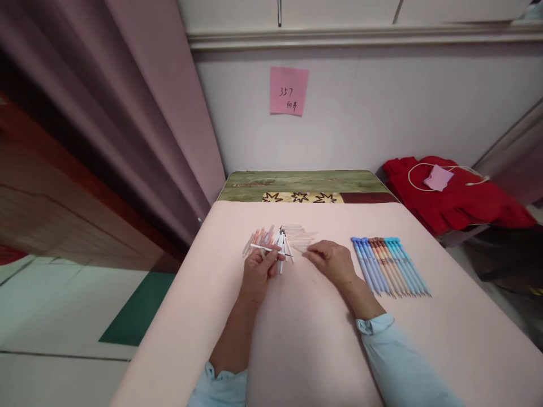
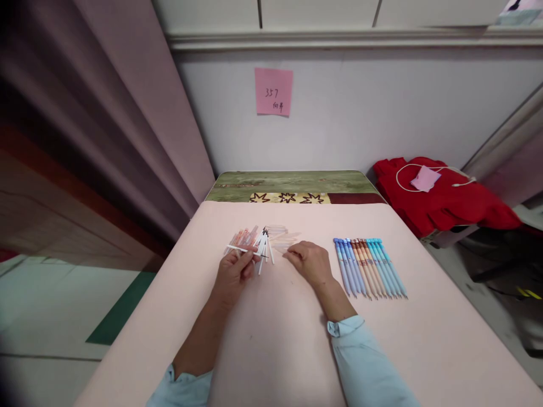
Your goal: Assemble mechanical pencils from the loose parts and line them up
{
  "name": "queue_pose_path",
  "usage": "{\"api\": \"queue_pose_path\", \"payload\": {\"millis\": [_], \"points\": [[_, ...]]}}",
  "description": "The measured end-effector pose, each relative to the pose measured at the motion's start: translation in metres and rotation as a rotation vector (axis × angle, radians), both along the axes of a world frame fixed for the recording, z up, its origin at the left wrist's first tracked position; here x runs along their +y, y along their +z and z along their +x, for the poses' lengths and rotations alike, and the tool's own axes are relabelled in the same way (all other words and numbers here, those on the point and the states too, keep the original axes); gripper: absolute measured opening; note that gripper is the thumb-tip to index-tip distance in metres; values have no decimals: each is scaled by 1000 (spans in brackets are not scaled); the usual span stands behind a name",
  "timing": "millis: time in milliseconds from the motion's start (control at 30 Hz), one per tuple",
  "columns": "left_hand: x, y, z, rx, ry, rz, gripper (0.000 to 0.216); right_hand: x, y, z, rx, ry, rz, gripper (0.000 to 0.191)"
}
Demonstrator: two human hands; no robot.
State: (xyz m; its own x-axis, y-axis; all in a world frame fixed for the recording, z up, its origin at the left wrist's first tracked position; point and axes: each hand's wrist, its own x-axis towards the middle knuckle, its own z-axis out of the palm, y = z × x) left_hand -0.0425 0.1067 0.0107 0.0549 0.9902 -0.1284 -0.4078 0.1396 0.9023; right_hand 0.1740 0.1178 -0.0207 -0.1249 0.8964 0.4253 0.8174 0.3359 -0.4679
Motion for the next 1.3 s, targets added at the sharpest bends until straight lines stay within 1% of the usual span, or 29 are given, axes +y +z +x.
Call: {"api": "queue_pose_path", "payload": {"millis": [100,200,267,367,467,533,567,633,700,767,833,933,1067,1200,1300], "points": [[9,6,-2,-40,39,29,27,-1,2,0,-40,28,20,14],[26,16,-2,-183,192,57,29,-1,3,0,-34,58,32,13],[36,23,-1,-237,281,90,31,-1,4,-2,-2,81,52,14],[42,25,1,-218,352,121,34,-1,5,-6,104,74,106,14],[39,19,2,-177,349,155,36,-2,7,-13,331,-34,101,15],[37,13,4,-143,310,191,36,-3,8,-20,580,-89,37,18],[36,10,5,-122,284,199,36,-3,8,-24,715,-94,-5,20],[36,5,8,-81,243,191,36,-1,8,-30,959,-61,-93,24],[36,3,10,-52,236,172,38,2,6,-35,1141,-14,-164,28],[37,3,11,-44,256,163,39,6,5,-37,1277,25,-210,33],[36,5,11,-47,288,161,39,10,3,-36,1359,43,-239,38],[32,6,11,-49,357,157,42,11,1,-34,1384,40,-281,39],[26,3,12,-30,438,160,44,8,-1,-32,1337,59,-292,34],[26,2,13,-55,408,134,43,5,2,-31,1223,62,-283,29],[29,3,13,-114,388,104,42,4,4,-32,1195,66,-310,27]]}}
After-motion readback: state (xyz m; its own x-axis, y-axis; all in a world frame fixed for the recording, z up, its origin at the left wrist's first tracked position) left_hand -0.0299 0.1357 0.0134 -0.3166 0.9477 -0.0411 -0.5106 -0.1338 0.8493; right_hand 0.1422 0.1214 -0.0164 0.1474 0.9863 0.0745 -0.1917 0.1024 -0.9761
